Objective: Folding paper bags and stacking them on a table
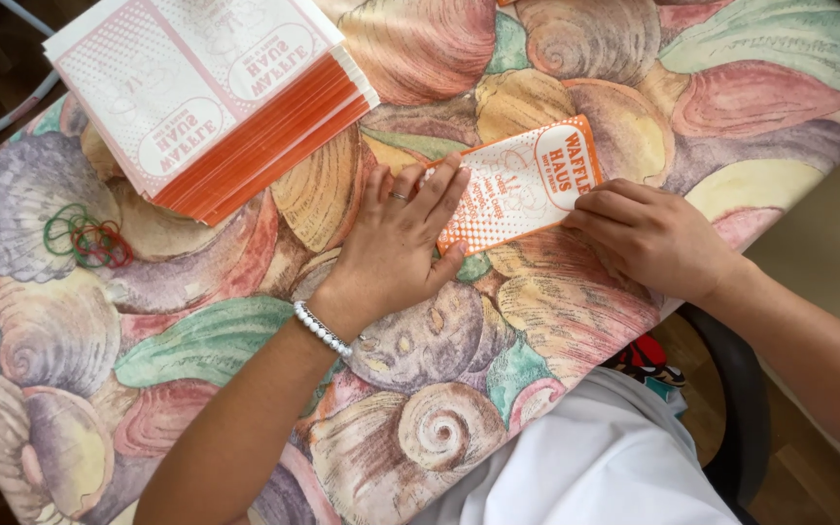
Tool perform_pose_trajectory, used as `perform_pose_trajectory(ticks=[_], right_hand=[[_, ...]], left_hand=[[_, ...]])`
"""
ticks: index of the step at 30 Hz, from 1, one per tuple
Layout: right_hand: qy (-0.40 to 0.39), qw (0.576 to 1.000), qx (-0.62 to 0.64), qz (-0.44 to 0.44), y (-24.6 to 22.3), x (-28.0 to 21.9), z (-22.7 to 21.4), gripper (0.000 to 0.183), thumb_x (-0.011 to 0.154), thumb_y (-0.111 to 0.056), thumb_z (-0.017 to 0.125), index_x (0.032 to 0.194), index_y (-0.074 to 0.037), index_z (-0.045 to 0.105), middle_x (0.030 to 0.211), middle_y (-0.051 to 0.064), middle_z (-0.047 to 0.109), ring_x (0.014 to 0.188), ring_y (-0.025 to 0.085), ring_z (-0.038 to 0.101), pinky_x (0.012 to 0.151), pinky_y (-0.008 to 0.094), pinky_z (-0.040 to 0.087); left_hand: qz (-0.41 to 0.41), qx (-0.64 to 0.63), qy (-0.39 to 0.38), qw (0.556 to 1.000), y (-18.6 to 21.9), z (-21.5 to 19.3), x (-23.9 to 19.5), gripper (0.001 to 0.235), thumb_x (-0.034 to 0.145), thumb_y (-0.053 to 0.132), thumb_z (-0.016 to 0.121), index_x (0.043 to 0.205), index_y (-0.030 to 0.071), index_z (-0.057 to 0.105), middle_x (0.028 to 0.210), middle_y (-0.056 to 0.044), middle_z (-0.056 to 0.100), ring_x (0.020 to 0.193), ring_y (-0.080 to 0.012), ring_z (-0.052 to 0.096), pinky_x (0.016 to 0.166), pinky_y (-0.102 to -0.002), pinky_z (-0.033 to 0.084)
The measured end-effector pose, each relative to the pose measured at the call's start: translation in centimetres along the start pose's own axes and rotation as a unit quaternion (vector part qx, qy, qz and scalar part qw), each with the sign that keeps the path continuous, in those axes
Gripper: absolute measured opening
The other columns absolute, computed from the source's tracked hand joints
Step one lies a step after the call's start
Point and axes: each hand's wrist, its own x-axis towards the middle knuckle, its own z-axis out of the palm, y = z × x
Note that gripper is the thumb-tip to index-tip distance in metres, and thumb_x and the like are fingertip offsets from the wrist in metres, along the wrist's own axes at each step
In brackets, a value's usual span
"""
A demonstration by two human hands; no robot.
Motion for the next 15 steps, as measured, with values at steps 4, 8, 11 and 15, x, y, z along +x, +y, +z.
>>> perform_pose_trajectory(ticks=[4,8,11,15], right_hand=[[-0.003,1.000,-0.003,-0.009,0.1,0.9,-0.5,0.026,0.104,-0.013,0.054,0.117,0.001,0.071,0.115,0.014,0.069,0.104,0.031,0.066,0.099,0.040,0.054],[0.030,0.987,0.143,0.073,0.4,3.0,-1.3,0.015,0.096,-0.010,0.060,0.101,-0.003,0.073,0.095,0.012,0.069,0.089,0.035,0.070,0.075,0.043,0.057],[0.030,0.983,0.138,0.116,0.4,5.9,-1.5,0.016,0.094,-0.010,0.063,0.104,-0.003,0.073,0.092,0.014,0.071,0.084,0.038,0.070,0.070,0.048,0.056],[0.012,0.991,-0.055,0.123,-1.5,10.2,-0.6,0.031,0.091,-0.018,0.062,0.119,-0.016,0.074,0.087,0.004,0.072,0.070,0.031,0.070,0.059,0.044,0.058]], left_hand=[[-0.001,0.016,-0.023,1.000,-0.3,0.0,0.5,0.076,0.099,0.056,0.038,0.156,0.007,0.036,0.162,-0.009,0.037,0.131,-0.0304,0.042,0.111,-0.058,0.030],[0.013,-0.018,-0.004,1.000,-0.4,0.2,0.7,0.078,0.085,0.051,0.049,0.149,0.005,0.049,0.151,-0.016,0.046,0.112,-0.0300,0.048,0.100,-0.054,0.034],[0.012,-0.012,0.008,1.000,-0.5,0.0,1.2,0.082,0.079,0.053,0.053,0.147,0.006,0.050,0.147,-0.016,0.050,0.108,-0.0304,0.051,0.095,-0.053,0.037],[-0.031,-0.025,-0.122,0.992,0.5,-3.0,1.5,0.077,0.088,0.049,0.039,0.154,0.010,0.045,0.158,-0.012,0.044,0.122,-0.0316,0.050,0.106,-0.058,0.033]])
